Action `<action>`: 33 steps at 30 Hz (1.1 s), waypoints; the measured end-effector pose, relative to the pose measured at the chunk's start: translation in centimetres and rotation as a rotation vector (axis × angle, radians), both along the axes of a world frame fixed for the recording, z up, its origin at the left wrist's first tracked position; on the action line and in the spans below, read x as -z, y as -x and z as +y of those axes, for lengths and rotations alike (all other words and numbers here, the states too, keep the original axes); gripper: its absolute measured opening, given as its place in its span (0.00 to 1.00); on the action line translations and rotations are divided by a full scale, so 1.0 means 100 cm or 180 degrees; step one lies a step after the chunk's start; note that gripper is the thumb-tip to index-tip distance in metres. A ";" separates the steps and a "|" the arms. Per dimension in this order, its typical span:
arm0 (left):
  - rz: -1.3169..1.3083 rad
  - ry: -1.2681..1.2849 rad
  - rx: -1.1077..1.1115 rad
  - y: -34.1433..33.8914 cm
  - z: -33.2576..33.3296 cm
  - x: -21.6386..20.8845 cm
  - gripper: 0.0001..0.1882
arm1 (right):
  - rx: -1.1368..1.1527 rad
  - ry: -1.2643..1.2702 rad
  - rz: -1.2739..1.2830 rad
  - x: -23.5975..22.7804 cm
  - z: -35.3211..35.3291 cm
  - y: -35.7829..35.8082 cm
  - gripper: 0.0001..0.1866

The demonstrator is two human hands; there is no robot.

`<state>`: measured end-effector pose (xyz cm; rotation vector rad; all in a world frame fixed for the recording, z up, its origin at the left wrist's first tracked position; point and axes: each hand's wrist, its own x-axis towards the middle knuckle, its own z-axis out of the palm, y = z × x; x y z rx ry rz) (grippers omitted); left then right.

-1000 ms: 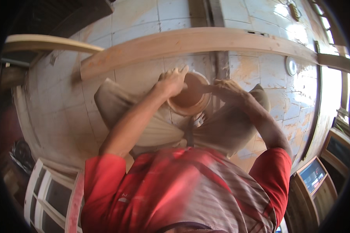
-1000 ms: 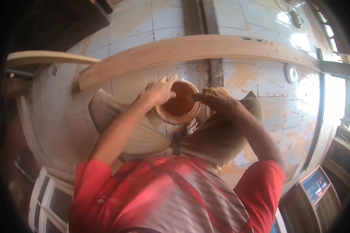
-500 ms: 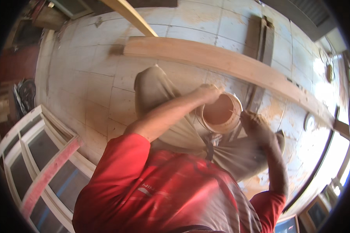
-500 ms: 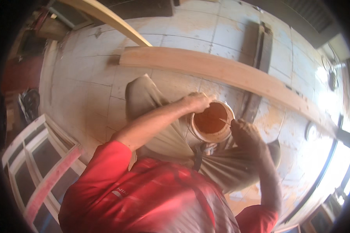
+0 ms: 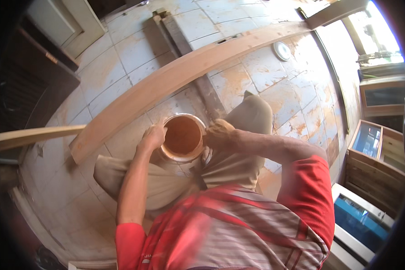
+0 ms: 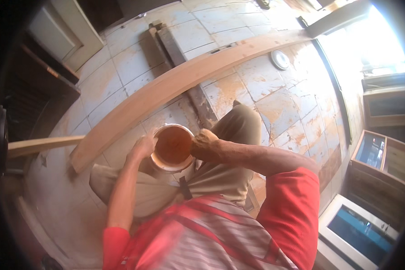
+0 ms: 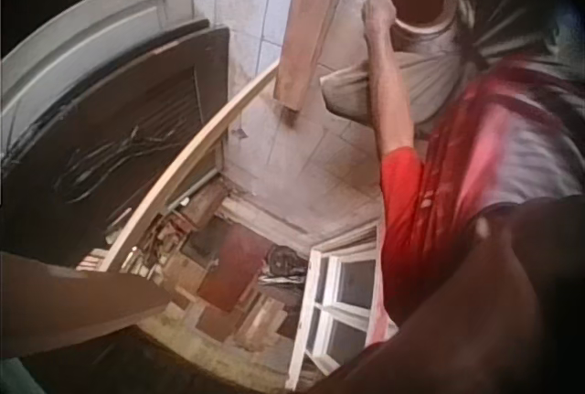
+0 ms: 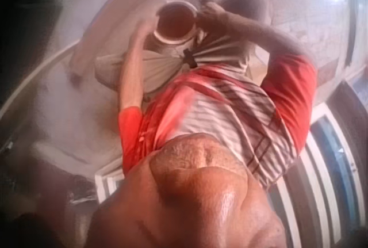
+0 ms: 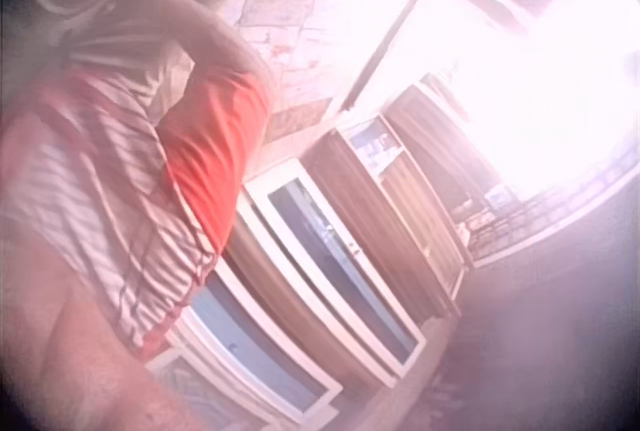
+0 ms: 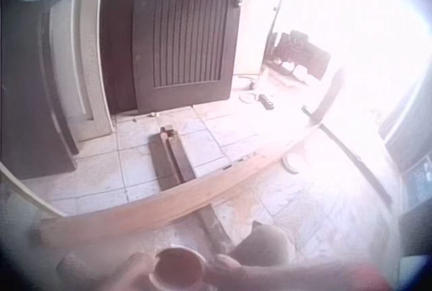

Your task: The person applies a substance to a wooden beam using a small scraper tool, repeatedly dipping the tool into a bucket and spreading the material across the surface of the wood.

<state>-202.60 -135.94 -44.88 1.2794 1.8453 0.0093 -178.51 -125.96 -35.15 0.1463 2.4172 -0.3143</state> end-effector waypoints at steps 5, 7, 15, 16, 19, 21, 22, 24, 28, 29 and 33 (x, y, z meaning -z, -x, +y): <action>0.0024 0.0061 0.0053 -0.006 0.004 -0.013 0.23 | 0.0987 -0.0926 0.1257 -0.043 0.055 -0.023 0.11; 0.0063 0.0123 0.0100 0.000 0.000 -0.012 0.25 | 0.1530 -0.0975 0.1840 -0.060 0.070 -0.029 0.13; 0.0193 -0.0111 -0.0013 0.004 -0.016 -0.037 0.36 | 0.2566 -0.1259 0.3187 -0.024 0.083 -0.063 0.16; 0.0170 -0.0234 -0.0105 0.007 -0.019 -0.049 0.36 | 0.2664 -0.1228 0.3369 -0.023 0.083 -0.059 0.16; 0.0311 -0.0145 -0.0041 0.010 -0.027 -0.063 0.31 | 0.2686 -0.1374 0.3431 -0.026 0.084 -0.051 0.14; 0.0208 -0.0009 -0.0063 0.007 -0.031 -0.069 0.29 | 0.2680 -0.1296 0.3522 -0.024 0.089 -0.046 0.12; 0.0171 0.0004 -0.0015 0.004 -0.033 -0.074 0.28 | 0.2673 -0.1254 0.3565 -0.025 0.090 -0.044 0.10; 0.0072 0.0020 0.0084 -0.009 -0.034 -0.084 0.27 | 0.2858 -0.1233 0.3393 -0.024 0.089 -0.044 0.07; -0.0177 -0.0287 -0.0101 -0.023 -0.035 -0.089 0.26 | 0.2927 -0.1042 0.3310 -0.017 0.095 -0.048 0.06; -0.0188 -0.0320 -0.0094 -0.027 -0.035 -0.092 0.25 | 0.3036 -0.0961 0.3258 -0.017 0.096 -0.050 0.05; -0.0208 -0.0435 -0.0156 -0.035 -0.036 -0.092 0.22 | 0.3238 -0.0751 0.3144 -0.017 0.096 -0.047 0.04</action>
